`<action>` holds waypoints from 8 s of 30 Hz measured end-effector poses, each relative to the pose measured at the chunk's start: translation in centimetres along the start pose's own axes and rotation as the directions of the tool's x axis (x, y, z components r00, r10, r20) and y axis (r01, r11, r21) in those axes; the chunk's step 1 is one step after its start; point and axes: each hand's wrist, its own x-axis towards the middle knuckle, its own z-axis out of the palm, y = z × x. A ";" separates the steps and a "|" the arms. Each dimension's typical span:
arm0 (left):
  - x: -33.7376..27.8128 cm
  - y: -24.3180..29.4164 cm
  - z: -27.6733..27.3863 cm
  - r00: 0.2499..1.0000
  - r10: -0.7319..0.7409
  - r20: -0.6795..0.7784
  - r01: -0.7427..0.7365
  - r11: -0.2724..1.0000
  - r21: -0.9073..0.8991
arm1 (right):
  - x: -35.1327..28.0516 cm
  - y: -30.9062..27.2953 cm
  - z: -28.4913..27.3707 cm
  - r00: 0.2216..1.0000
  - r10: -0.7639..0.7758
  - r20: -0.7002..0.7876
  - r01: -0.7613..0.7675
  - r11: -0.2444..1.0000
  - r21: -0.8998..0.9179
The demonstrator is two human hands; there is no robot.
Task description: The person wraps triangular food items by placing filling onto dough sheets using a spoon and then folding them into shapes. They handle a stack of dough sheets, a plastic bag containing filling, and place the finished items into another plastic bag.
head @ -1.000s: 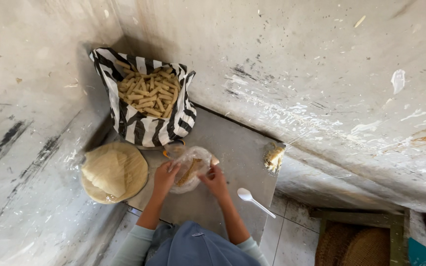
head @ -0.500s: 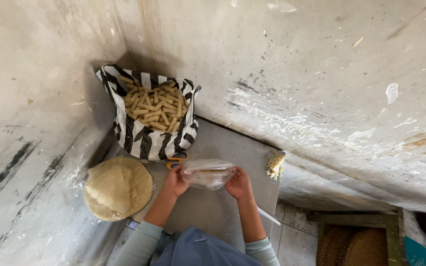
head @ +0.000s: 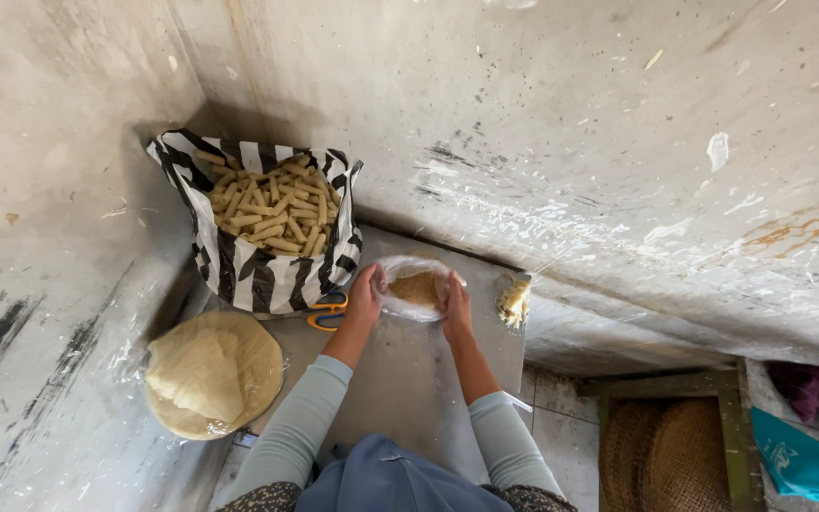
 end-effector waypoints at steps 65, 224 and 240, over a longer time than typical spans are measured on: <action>-30.3 15.8 -21.3 0.466 0.632 -0.620 -0.204 0.758 0.620 | -12.1 22.4 13.4 0.742 0.330 0.583 0.161 0.757 -0.633; -27.5 14.3 -21.6 0.885 0.100 -0.455 0.166 0.845 0.508 | -22.0 14.8 11.6 0.266 0.126 0.956 0.961 0.037 -0.273; -30.0 19.7 -27.1 0.981 0.186 -0.060 -0.050 0.537 0.842 | -12.6 21.5 22.3 0.368 0.190 0.910 0.905 0.151 -0.398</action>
